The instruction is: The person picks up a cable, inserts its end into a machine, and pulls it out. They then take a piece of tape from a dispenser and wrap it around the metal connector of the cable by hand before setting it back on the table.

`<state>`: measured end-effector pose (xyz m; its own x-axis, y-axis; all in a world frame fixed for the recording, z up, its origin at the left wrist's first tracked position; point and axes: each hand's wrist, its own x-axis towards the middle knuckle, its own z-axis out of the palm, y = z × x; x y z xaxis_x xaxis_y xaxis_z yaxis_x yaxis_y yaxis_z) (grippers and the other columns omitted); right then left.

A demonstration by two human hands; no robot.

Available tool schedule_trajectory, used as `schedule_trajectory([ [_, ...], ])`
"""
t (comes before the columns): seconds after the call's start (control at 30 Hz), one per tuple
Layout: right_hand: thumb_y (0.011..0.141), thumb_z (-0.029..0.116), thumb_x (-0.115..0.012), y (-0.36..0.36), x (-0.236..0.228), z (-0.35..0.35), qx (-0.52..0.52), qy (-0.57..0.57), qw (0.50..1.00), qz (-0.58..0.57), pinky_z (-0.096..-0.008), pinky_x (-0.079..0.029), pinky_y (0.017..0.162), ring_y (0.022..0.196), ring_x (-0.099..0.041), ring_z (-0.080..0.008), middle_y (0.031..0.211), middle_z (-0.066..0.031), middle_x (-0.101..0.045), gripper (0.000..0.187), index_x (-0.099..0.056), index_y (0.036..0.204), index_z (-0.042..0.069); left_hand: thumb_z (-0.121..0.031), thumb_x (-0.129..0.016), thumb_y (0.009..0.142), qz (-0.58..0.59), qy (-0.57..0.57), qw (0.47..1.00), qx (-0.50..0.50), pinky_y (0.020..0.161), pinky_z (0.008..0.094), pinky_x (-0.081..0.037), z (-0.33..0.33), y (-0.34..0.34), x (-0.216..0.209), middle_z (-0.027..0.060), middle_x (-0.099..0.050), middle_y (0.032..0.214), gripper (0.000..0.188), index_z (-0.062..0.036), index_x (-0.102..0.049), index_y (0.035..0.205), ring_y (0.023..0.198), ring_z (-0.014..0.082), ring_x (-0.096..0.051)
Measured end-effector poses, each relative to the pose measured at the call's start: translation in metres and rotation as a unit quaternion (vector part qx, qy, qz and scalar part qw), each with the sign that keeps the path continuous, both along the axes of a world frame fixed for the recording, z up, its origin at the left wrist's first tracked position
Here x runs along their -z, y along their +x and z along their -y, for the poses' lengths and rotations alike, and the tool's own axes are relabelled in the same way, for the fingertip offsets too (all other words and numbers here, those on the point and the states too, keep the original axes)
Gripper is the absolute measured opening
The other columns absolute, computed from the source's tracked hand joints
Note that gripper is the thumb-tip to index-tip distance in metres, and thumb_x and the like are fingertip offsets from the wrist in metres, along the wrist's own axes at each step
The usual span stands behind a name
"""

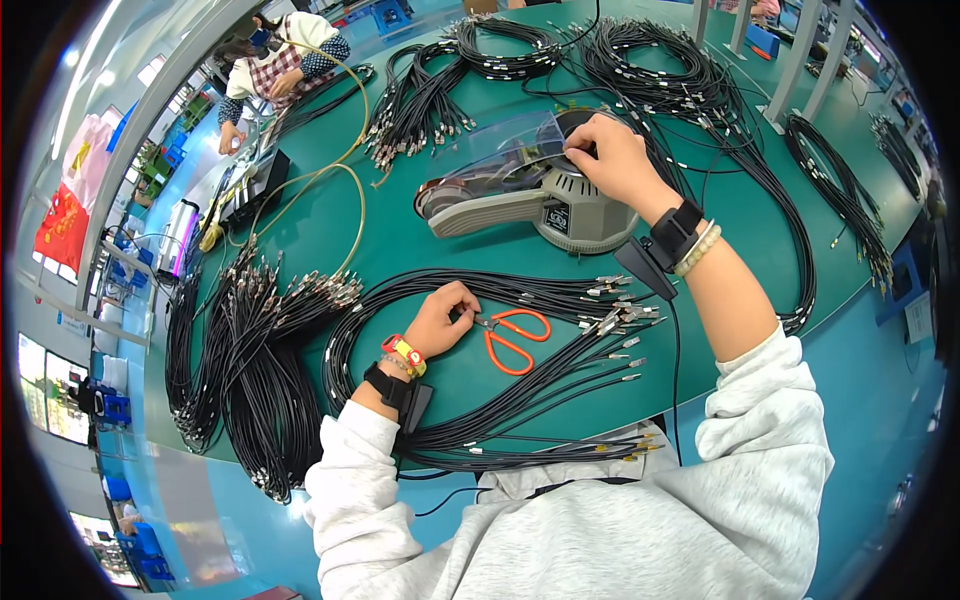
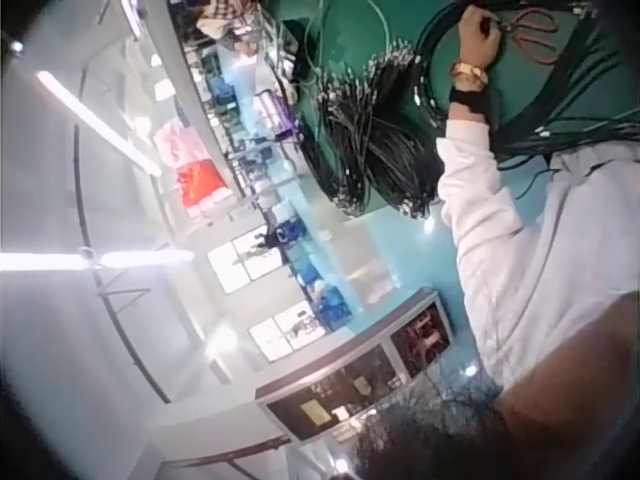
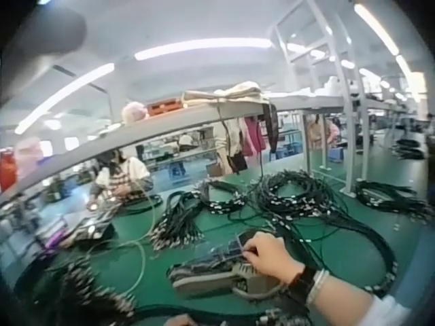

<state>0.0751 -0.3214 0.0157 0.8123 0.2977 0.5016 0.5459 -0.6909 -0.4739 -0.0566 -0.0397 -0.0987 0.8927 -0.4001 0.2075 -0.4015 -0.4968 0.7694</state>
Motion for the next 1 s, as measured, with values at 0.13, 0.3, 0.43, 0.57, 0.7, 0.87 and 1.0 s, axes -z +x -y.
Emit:
schedule_trajectory([
  [0.13,0.079,0.016,-0.061,0.005,-0.004,0.006,-0.029,0.021,0.997,-0.061,-0.0326,-0.041,0.069,0.077,-0.056,-0.0223,0.081,-0.0062,-0.056,0.009,-0.066,0.082,0.009,0.003,-0.055,0.075,-0.006,-0.010,1.000,0.001,0.060,0.0236,-0.042,0.003,0.001,0.002,0.0047,-0.052,0.079,0.008,-0.0015,-0.056,0.081,0.067,0.0130,-0.052],
  [0.3,0.085,0.013,-0.058,0.002,-0.009,0.021,-0.118,0.120,0.982,-0.086,-0.0274,-0.043,0.067,0.073,-0.054,-0.0119,0.077,-0.0008,-0.055,0.010,-0.061,0.084,0.003,0.003,-0.055,0.075,-0.007,-0.007,1.000,-0.003,0.059,0.0234,-0.042,0.004,0.000,0.002,0.0042,-0.052,0.079,0.008,-0.0016,-0.056,0.081,0.066,0.0123,-0.051],
  [0.43,0.086,0.013,-0.057,-0.002,-0.026,0.035,-0.136,0.419,0.887,-0.140,-0.0250,-0.043,0.068,0.074,-0.051,-0.0079,0.078,0.0018,-0.054,0.010,-0.059,0.086,0.003,0.003,-0.055,0.075,-0.007,-0.011,1.000,0.000,0.059,0.0233,-0.042,0.005,-0.002,0.001,0.0040,-0.052,0.079,0.008,-0.0015,-0.056,0.081,0.066,0.0121,-0.051],
  [0.57,0.086,0.012,-0.058,0.011,-0.038,0.044,-0.176,0.414,0.888,-0.089,-0.0216,-0.041,0.065,0.073,-0.050,-0.0061,0.077,0.0027,-0.053,0.007,-0.059,0.087,0.005,0.003,-0.055,0.075,-0.010,-0.014,1.000,-0.008,0.059,0.0230,-0.042,0.006,-0.007,-0.001,0.0042,-0.052,0.079,0.008,-0.0013,-0.057,0.081,0.065,0.0119,-0.051],
  [0.7,0.085,0.012,-0.058,0.027,-0.044,0.051,-0.097,0.206,0.966,-0.126,-0.0218,-0.041,0.066,0.073,-0.050,-0.0057,0.075,0.0013,-0.054,0.008,-0.056,0.085,0.004,0.003,-0.056,0.073,-0.023,-0.006,1.000,-0.018,0.063,0.0253,-0.046,0.006,-0.013,-0.002,0.0063,-0.052,0.079,0.008,0.0003,-0.057,0.081,0.068,0.0149,-0.054],
  [0.87,0.079,0.012,-0.060,0.045,-0.047,0.033,-0.120,0.041,0.992,-0.027,-0.0296,-0.044,0.063,0.069,-0.056,-0.0171,0.072,-0.0047,-0.058,0.014,-0.050,0.076,0.003,0.003,-0.056,0.073,-0.017,-0.016,1.000,-0.019,0.062,0.0252,-0.046,0.007,-0.019,-0.001,0.0063,-0.053,0.078,0.008,0.0001,-0.056,0.080,0.068,0.0149,-0.054],
  [1.0,0.077,0.006,-0.058,0.058,-0.032,0.010,-0.179,-0.035,0.983,0.008,-0.0330,-0.044,0.069,0.074,-0.056,-0.0245,0.081,-0.0078,-0.061,0.016,-0.042,0.076,0.003,0.003,-0.056,0.074,-0.008,-0.021,0.999,-0.032,0.059,0.0229,-0.043,0.007,-0.024,0.009,0.0052,-0.054,0.079,0.008,-0.0007,-0.057,0.080,0.066,0.0125,-0.053],
])
